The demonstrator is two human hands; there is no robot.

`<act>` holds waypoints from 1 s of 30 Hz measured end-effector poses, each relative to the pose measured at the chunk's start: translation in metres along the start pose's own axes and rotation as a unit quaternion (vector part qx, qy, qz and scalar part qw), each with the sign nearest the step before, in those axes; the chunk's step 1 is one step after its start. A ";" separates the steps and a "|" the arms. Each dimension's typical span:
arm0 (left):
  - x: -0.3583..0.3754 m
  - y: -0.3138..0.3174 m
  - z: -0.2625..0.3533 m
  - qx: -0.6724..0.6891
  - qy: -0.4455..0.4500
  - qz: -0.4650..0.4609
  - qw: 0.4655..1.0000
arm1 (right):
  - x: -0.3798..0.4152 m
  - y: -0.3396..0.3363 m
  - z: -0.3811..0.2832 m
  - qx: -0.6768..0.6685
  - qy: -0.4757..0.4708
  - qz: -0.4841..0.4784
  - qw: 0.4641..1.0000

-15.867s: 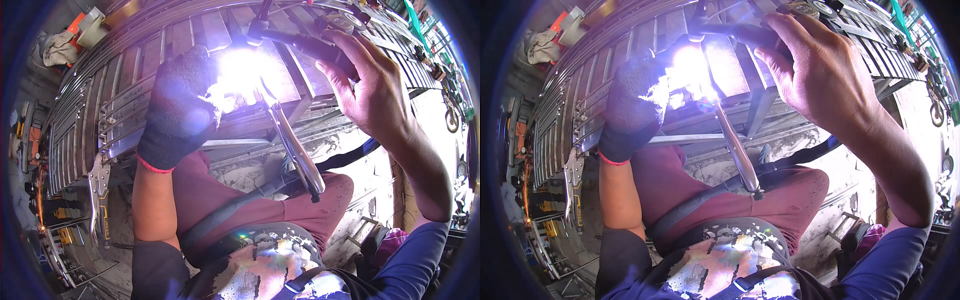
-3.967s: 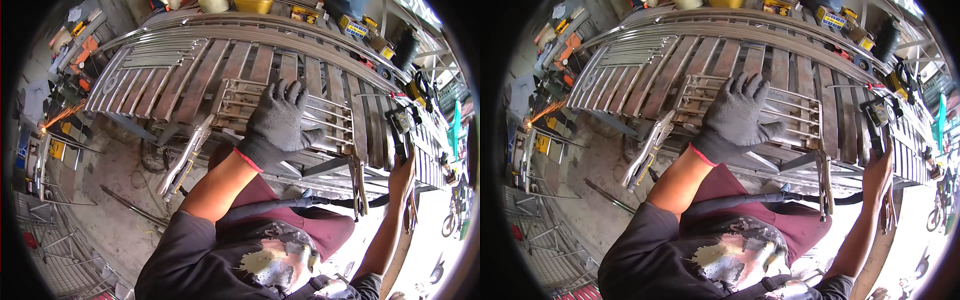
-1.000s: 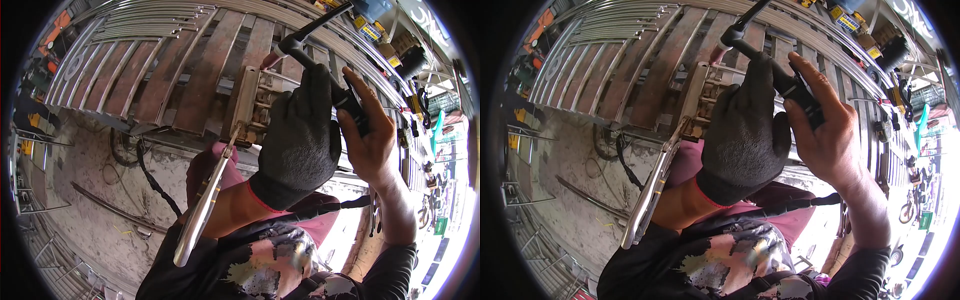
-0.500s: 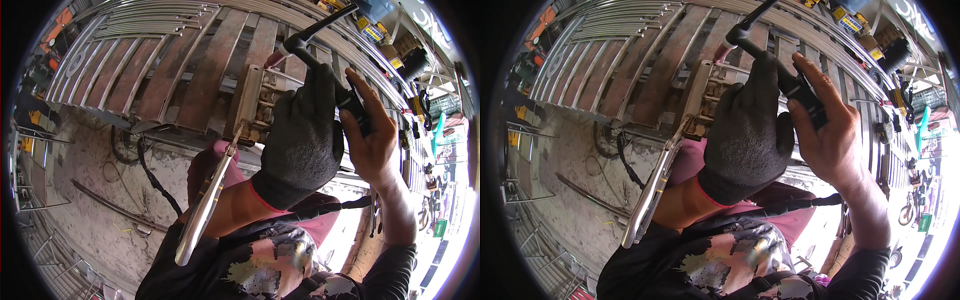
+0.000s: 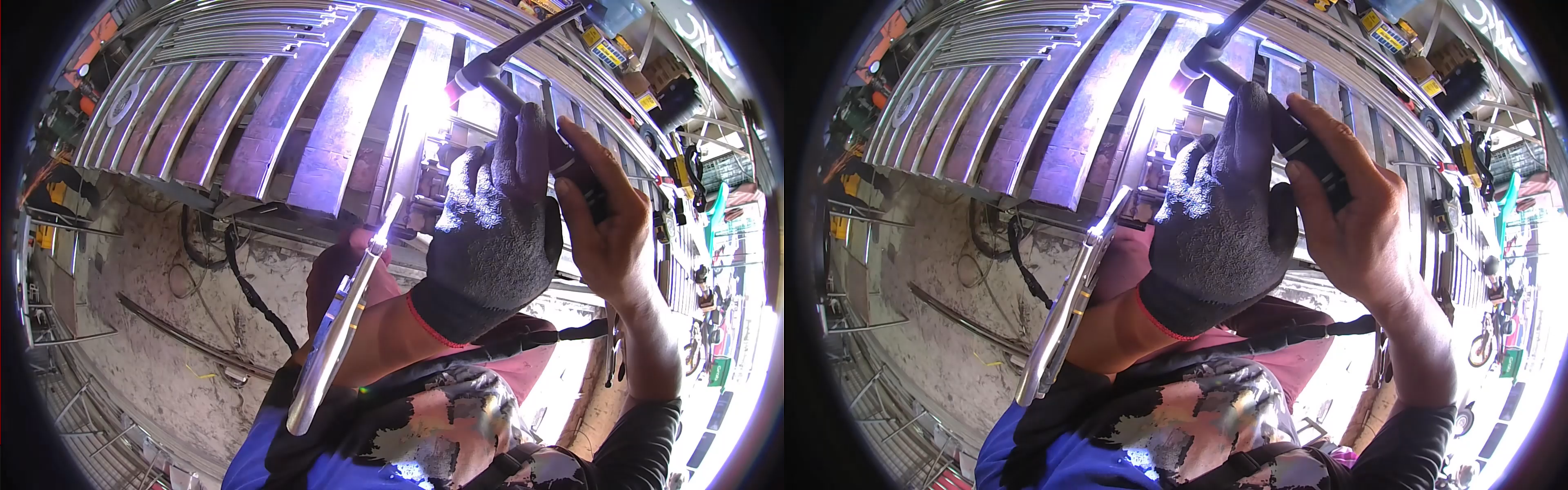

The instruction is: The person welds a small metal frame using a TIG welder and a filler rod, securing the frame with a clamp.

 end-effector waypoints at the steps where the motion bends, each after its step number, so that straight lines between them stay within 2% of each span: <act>1: -0.001 0.000 0.000 -0.004 -0.003 -0.011 1.000 | 0.000 0.000 -0.002 -0.007 0.018 -0.003 1.000; 2: -0.004 -0.002 0.000 -0.008 -0.006 -0.022 1.000 | 0.000 0.000 -0.002 -0.013 0.036 -0.006 0.999; 3: -0.010 -0.006 0.000 -0.013 -0.015 -0.049 0.999 | 0.000 -0.001 -0.004 -0.006 0.015 0.005 1.000; 5: -0.011 -0.005 -0.001 0.016 -0.031 -0.047 0.998 | 0.000 0.000 -0.006 0.009 -0.027 0.026 0.999; 8: -0.010 -0.005 -0.001 0.010 -0.030 -0.052 0.998 | 0.001 0.000 -0.006 0.006 -0.006 0.025 1.000; 11: -0.009 -0.006 0.000 0.004 -0.026 -0.056 0.998 | 0.000 -0.001 -0.005 0.026 -0.048 0.034 0.998; 19: -0.009 -0.004 -0.001 -0.006 -0.022 -0.059 0.998 | -0.001 -0.002 -0.006 0.028 -0.028 0.012 0.999; 22: -0.002 -0.003 0.001 0.009 0.012 0.007 1.000 | 0.000 -0.002 -0.003 0.013 -0.011 -0.001 1.000; 23: 0.001 0.001 0.000 0.035 -0.007 -0.022 0.999 | -0.001 -0.002 -0.002 0.006 -0.005 -0.002 1.000; 25: 0.000 -0.001 0.001 0.010 0.015 -0.010 1.000 | 0.000 -0.002 -0.004 0.024 -0.040 0.023 0.999; 27: -0.008 -0.006 0.001 -0.014 -0.012 -0.066 0.998 | 0.001 -0.002 -0.005 0.027 -0.055 0.037 0.997; 30: -0.009 -0.004 0.000 0.004 -0.018 -0.050 0.999 | 0.001 -0.001 -0.006 0.017 -0.046 0.039 0.998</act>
Point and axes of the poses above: each hand's wrist, its own x-axis away from the middle knuckle, its own y-axis out of the palm, z = x × y, the point moved 6 cm from there along -x, towards the middle knuckle, and after that the axes turned 4 degrees about -x, right-handed, at the moved point
